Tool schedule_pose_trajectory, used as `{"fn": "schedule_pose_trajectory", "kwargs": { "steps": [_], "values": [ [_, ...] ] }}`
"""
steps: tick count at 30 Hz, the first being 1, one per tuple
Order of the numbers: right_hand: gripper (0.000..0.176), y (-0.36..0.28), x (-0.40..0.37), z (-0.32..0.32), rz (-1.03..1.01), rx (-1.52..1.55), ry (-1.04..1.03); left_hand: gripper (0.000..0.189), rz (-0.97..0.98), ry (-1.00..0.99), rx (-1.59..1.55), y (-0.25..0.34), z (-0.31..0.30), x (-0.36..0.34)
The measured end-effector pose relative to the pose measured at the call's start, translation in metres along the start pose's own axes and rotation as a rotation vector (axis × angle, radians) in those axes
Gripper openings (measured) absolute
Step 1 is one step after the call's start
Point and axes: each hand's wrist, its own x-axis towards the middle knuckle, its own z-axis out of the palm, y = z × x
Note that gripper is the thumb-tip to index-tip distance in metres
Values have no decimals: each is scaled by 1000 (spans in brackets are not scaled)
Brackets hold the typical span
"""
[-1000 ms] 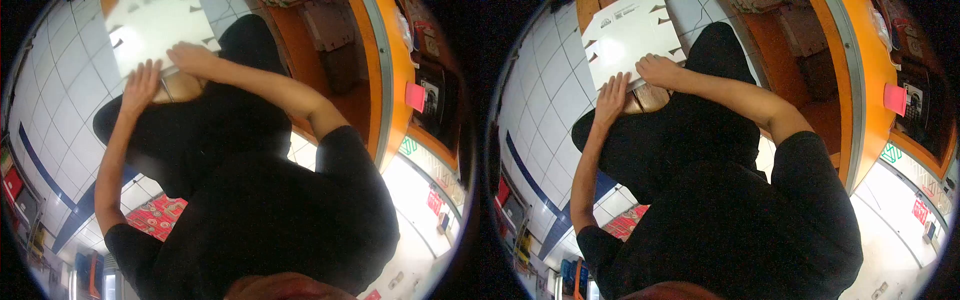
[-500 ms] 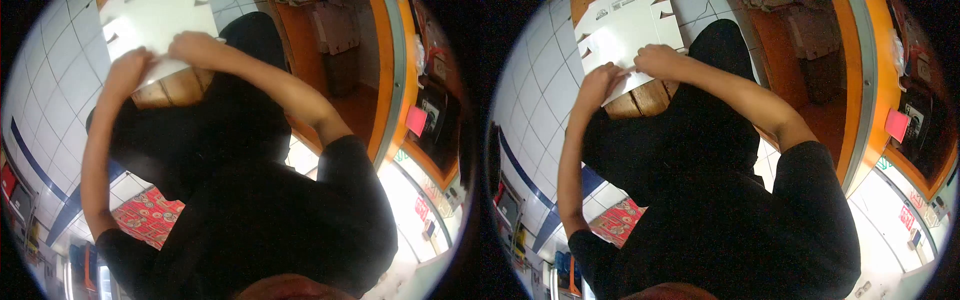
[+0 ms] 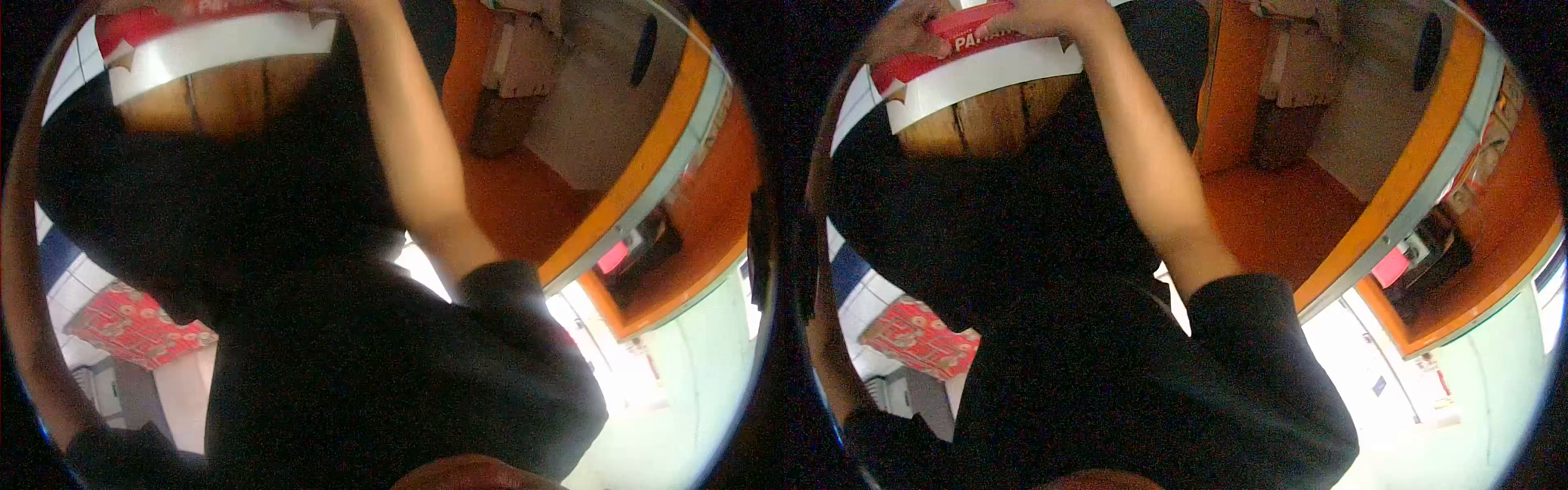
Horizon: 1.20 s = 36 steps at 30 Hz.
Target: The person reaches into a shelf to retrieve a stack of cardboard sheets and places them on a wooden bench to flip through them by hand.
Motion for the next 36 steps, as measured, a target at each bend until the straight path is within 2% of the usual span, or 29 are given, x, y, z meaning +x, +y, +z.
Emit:
{"fn": "schedule_pose_trajectory", "kwargs": {
  "steps": [2,3,4,5,6,7,8,9,11,12,13,14,16,17,19,20,21,22,25,26,29,31,36],
  "values": [
    [36,12,-1,21,-276,-177,376,31,-22,4,-101,14,-3,-19],
    [36,10,0,26,-278,-184,362,30,-32,5,-142,13,-1,-24],
    [36,7,-2,31,-268,-235,406,27,56,285,101,5,31,-20],
    [36,6,-5,36,-254,-282,451,27,62,277,93,4,33,-20],
    [36,8,-6,43,-250,-284,446,26,-36,229,9,5,28,-20],
    [36,11,-4,52,-301,-404,566,25,-138,187,-74,6,21,-25],
    [35,11,-2,58,-359,-521,688,25,-48,58,-174,5,7,-32],
    [35,12,2,61,-372,-523,690,25,-55,69,-177,-8,12,-28],
    [37,9,10,64,-348,-551,688,30,192,389,98,-28,38,-21],
    [40,6,17,63,-334,-561,672,36,222,529,137,-33,52,-28],
    [40,3,26,66,-338,-566,682,36,224,538,145,-42,53,-30],
    [41,13,7,58,-350,-564,689,37,186,516,140,-20,53,-28],
    [41,10,7,60,-386,-574,713,38,147,530,149,-16,54,-36],
    [41,9,3,64,-385,-579,727,41,-24,463,32,-11,58,-39],
    [40,14,0,74,-403,-574,771,41,238,685,355,-45,72,-16],
    [41,19,4,80,-422,-631,844,38,241,778,373,-45,82,-19],
    [41,28,0,79,-438,-674,922,31,274,769,270,-54,90,6],
    [42,30,-3,80,-524,-652,992,30,331,844,326,-56,98,5],
    [43,27,-26,87,-442,-684,898,31,452,1152,403,-51,139,-4],
    [43,28,-31,93,-464,-663,921,36,398,1253,396,-52,156,2],
    [47,36,-38,108,-404,-588,909,39,373,1346,506,-42,170,0],
    [51,41,-40,115,-445,-609,986,43,316,1306,546,-40,180,-7],
    [50,43,-45,120,-396,-646,955,56,245,1312,567,-31,191,-8]
  ]
}}
